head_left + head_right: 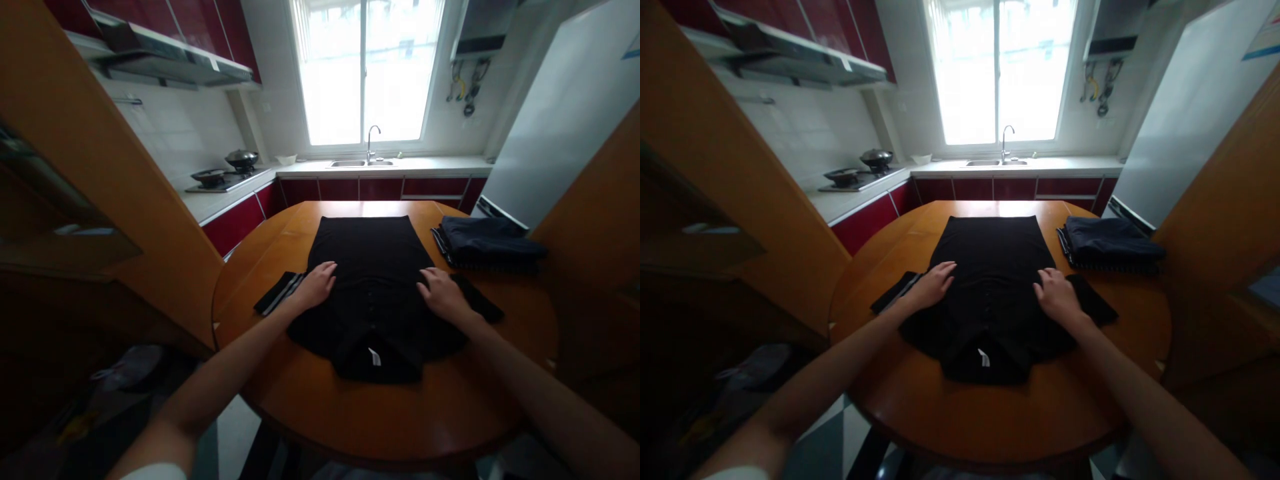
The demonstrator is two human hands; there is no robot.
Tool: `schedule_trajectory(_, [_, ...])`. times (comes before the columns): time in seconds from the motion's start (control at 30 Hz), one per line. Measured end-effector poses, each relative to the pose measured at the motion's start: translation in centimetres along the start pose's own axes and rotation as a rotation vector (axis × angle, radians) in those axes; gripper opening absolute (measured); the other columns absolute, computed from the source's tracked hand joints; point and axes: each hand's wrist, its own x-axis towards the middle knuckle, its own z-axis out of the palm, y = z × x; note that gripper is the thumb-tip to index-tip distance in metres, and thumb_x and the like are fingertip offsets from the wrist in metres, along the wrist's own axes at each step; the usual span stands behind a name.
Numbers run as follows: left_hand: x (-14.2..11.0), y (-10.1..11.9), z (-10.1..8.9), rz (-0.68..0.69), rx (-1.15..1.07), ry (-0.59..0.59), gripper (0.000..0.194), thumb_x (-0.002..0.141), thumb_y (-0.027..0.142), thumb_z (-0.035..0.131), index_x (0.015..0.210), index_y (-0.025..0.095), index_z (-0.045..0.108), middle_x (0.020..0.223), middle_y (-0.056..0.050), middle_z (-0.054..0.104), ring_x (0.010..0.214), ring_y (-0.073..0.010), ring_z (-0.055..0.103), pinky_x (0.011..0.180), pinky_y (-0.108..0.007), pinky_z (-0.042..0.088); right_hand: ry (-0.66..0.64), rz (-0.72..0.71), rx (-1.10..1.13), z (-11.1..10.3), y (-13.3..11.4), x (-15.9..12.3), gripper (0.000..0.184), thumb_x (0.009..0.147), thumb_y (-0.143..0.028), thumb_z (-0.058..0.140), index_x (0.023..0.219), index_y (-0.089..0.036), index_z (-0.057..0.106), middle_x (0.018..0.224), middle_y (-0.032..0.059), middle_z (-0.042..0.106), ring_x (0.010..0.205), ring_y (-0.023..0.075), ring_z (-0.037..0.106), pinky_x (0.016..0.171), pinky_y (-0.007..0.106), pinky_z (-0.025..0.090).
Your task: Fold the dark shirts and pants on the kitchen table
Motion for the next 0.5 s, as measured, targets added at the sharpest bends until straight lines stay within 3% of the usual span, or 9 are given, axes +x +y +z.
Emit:
schedule_trajectory(0.07, [2.8,1.5,2.4,-0.030,-0.028,-0.133,0.056,0.100,0.036,0.035,0.149,0.010,0.041,0.159,-0.016,0.036,0.149,-0.0252,0.031,0.120,-0.040,0.026,-0.095,-0.133,0.098,1.8,-4.4,1.6,0.053,0.099,-0.034,0.042,0.143,-0.007,0.051,0.150,0.0199,0.048,0.140,0.0275,0.043,0.115,0.039,0.035])
schedule_trajectory(0.13, [4.6,1.2,3.9,-0.150,0.003,-0.234,0.065,0.101,0.047,0.033,0.154,0.010,0.032,0.164,-0.017,0.023,0.153,-0.0306,0.017,0.121,-0.049,0.020,-0.190,-0.192,0.124,3.6,-6.6,3.2,0.058,0.101,-0.037,0.037,0.151,-0.008,0.040,0.160,0.0163,0.034,0.149,0.0272,0.028,0.120,0.044,0.027])
schedule_trajectory(0.2, [5.1,-0.8,4.2,-0.273,0.060,-0.250,0.074,0.100,0.056,0.028,0.157,0.009,0.026,0.165,-0.019,0.015,0.153,-0.0336,0.009,0.121,-0.053,0.015,-0.260,-0.171,0.101,4.8,-6.3,4.8,0.062,0.102,-0.043,0.032,0.156,-0.010,0.032,0.164,0.0142,0.024,0.152,0.0272,0.018,0.121,0.049,0.019])
schedule_trajectory(0.3, [4.5,-4.8,3.3,-0.385,0.139,-0.223,0.081,0.100,0.059,0.022,0.156,0.001,0.022,0.164,-0.023,0.012,0.154,-0.0330,0.008,0.122,-0.047,0.013,-0.285,-0.012,0.022,5.5,-2.4,6.7,0.066,0.103,-0.046,0.028,0.157,-0.007,0.027,0.165,0.0161,0.019,0.153,0.0272,0.014,0.122,0.049,0.014])
schedule_trajectory(0.37, [4.4,-6.2,2.9,-0.422,0.176,-0.218,0.083,0.100,0.059,0.022,0.155,-0.003,0.021,0.163,-0.026,0.012,0.153,-0.0340,0.009,0.122,-0.045,0.014,-0.262,0.117,-0.023,5.5,-0.1,7.9,0.068,0.103,-0.044,0.026,0.156,-0.001,0.026,0.164,0.0203,0.019,0.153,0.0297,0.014,0.122,0.049,0.014])
schedule_trajectory(0.43, [5.4,-5.6,3.3,-0.383,0.197,-0.205,0.080,0.101,0.056,0.025,0.155,-0.003,0.023,0.163,-0.027,0.012,0.153,-0.0355,0.009,0.122,-0.048,0.015,-0.237,0.178,-0.031,5.5,0.1,9.3,0.069,0.102,-0.042,0.025,0.154,0.004,0.027,0.163,0.0243,0.021,0.152,0.0328,0.016,0.121,0.050,0.017])
schedule_trajectory(0.5, [7.6,-3.3,4.5,-0.255,0.180,-0.188,0.074,0.101,0.050,0.026,0.154,-0.002,0.025,0.163,-0.026,0.014,0.153,-0.0351,0.010,0.121,-0.050,0.016,-0.230,0.123,0.001,5.9,-2.2,11.1,0.067,0.102,-0.040,0.025,0.154,0.002,0.028,0.163,0.0240,0.021,0.152,0.0336,0.016,0.120,0.052,0.018])
